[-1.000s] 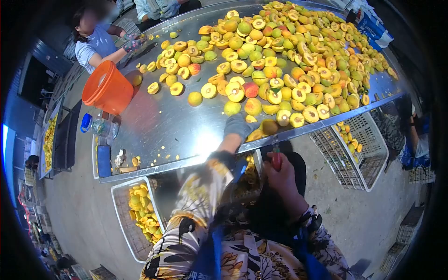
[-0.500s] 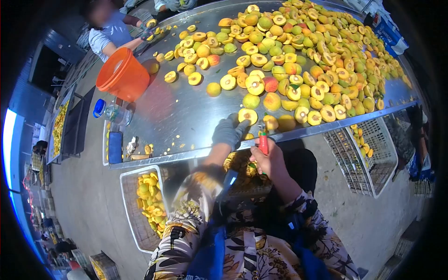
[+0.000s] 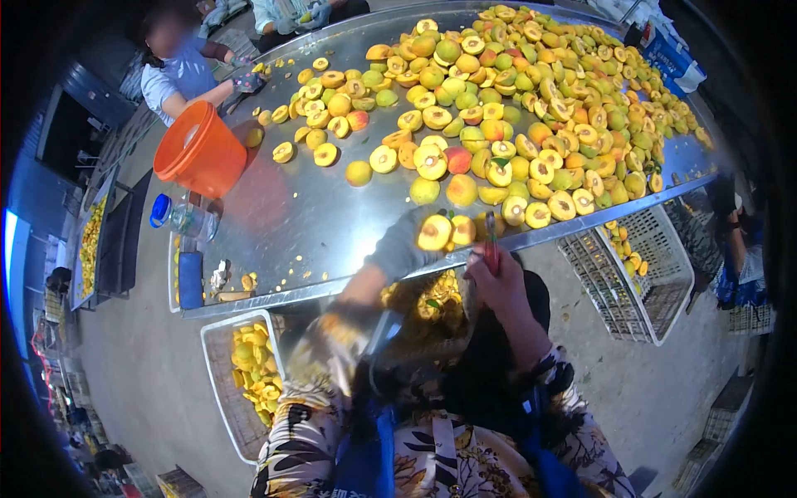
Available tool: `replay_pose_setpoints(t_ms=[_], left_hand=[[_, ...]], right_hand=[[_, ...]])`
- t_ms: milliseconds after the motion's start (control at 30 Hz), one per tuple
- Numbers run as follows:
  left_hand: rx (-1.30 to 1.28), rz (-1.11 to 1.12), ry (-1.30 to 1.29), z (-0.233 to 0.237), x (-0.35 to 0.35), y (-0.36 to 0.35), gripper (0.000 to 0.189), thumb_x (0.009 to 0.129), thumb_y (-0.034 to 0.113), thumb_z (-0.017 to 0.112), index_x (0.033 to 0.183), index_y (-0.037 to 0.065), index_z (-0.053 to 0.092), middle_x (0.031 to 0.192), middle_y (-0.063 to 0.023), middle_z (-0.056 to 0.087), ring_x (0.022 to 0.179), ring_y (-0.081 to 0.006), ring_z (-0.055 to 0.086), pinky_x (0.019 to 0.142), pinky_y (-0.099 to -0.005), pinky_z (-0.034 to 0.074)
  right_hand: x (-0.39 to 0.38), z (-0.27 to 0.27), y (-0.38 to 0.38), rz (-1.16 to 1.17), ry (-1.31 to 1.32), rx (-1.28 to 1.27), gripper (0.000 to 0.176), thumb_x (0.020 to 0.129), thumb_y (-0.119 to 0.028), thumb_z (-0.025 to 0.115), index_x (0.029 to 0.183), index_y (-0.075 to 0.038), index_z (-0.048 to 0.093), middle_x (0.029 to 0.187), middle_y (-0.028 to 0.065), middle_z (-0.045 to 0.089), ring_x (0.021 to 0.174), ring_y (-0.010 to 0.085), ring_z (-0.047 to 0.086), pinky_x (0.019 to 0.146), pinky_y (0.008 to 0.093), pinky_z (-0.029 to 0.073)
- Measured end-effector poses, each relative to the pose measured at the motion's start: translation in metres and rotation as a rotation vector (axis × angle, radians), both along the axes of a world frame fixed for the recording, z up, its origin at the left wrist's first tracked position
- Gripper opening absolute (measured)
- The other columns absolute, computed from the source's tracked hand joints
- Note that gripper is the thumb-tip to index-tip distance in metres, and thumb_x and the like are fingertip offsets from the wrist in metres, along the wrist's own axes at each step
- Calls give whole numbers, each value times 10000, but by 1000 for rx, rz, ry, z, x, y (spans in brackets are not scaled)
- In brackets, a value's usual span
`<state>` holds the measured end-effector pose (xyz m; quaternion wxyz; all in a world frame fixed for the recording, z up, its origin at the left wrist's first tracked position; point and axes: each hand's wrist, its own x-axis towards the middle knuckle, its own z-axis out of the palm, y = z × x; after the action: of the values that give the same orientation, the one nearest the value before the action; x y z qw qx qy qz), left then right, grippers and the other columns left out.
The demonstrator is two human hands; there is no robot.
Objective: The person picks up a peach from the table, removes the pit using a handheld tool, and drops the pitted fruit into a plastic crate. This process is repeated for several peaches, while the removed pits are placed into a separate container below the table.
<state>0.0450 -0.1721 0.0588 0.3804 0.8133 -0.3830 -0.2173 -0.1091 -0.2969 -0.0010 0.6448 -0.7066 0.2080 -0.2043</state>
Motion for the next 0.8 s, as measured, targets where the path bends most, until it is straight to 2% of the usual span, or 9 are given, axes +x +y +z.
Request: replay_pose_setpoints(t_ms=[67, 133, 167, 233, 333, 433, 533, 600, 800], left_hand=[[-150, -122, 24, 19, -18, 23, 738, 624, 145, 745, 1266, 77, 387, 1171, -148, 494, 1064, -255, 509, 877, -330, 426], [-193, -224, 18, 34, -29, 42, 800, 625, 116, 757, 1307, 87, 340, 1237, -129, 444, 1090, -227, 481, 905, -324, 408], [-251, -162, 72, 29, -30, 53, 813, 630, 119, 759, 1315, 80, 323, 1251, -127, 432, 1103, -230, 470, 916, -323, 400], [-366, -39, 176, 13, -31, 76, 841, 639, 124, 763, 1332, 66, 290, 1279, -124, 407, 1129, -236, 448, 939, -321, 383], [-701, 127, 611, 6, -45, 96, 869, 649, 211, 758, 1354, 70, 270, 1332, -107, 352, 1196, -222, 385, 986, -322, 343], [-893, 456, 811, -8, -55, 99, 661, 733, 327, 677, 1260, 43, 396, 1187, -135, 493, 1054, -226, 507, 901, -333, 430], [-1102, 869, 1020, -38, -44, 109, 462, 824, 412, 563, 1033, 1, 541, 852, -136, 628, 763, -223, 611, 690, -323, 518], [-1184, 940, 1022, -43, -41, 117, 439, 808, 367, 599, 982, -33, 551, 845, -144, 617, 710, -234, 609, 652, -328, 525], [-1158, 923, 907, -42, -45, 114, 426, 820, 406, 568, 928, -6, 591, 828, -139, 620, 748, -227, 602, 667, -326, 517]], right_hand=[[16, 5, 0, 125, -162, 319, 229, 831, -104, 579, 1011, 22, 513, 727, 38, 551, 567, 91, 562, 497, 225, 441], [26, 44, 16, 238, 136, 248, 242, 838, -103, 568, 1033, 22, 499, 693, 38, 536, 491, 89, 521, 440, 223, 407], [30, 56, 24, 297, 280, 209, 248, 842, -102, 563, 1045, 22, 492, 676, 38, 528, 453, 88, 501, 411, 222, 390], [34, 45, 40, 376, -1, 50, 273, 845, -103, 561, 1076, 12, 471, 641, 47, 518, 379, 90, 441, 369, 228, 371], [37, 49, 81, 233, 57, 697, 277, 837, -87, 572, 1080, -20, 456, 635, 61, 517, 373, 89, 438, 355, 228, 370], [39, 47, 123, 46, 102, 710, 249, 836, -76, 572, 1056, -31, 464, 631, 63, 512, 377, 89, 441, 345, 228, 366], [36, 20, 137, 232, 201, 248, 259, 808, -117, 613, 1015, -36, 480, 657, 49, 525, 419, 97, 462, 389, 244, 390], [28, 22, 138, 233, 99, -190, 277, 773, -169, 653, 960, -32, 503, 689, 50, 538, 594, 132, 545, 549, 286, 448], [11, 62, 133, 492, 461, -235, 301, 782, -249, 632, 927, -24, 496, 765, 174, 564, 732, 331, 575, 651, 380, 442]])
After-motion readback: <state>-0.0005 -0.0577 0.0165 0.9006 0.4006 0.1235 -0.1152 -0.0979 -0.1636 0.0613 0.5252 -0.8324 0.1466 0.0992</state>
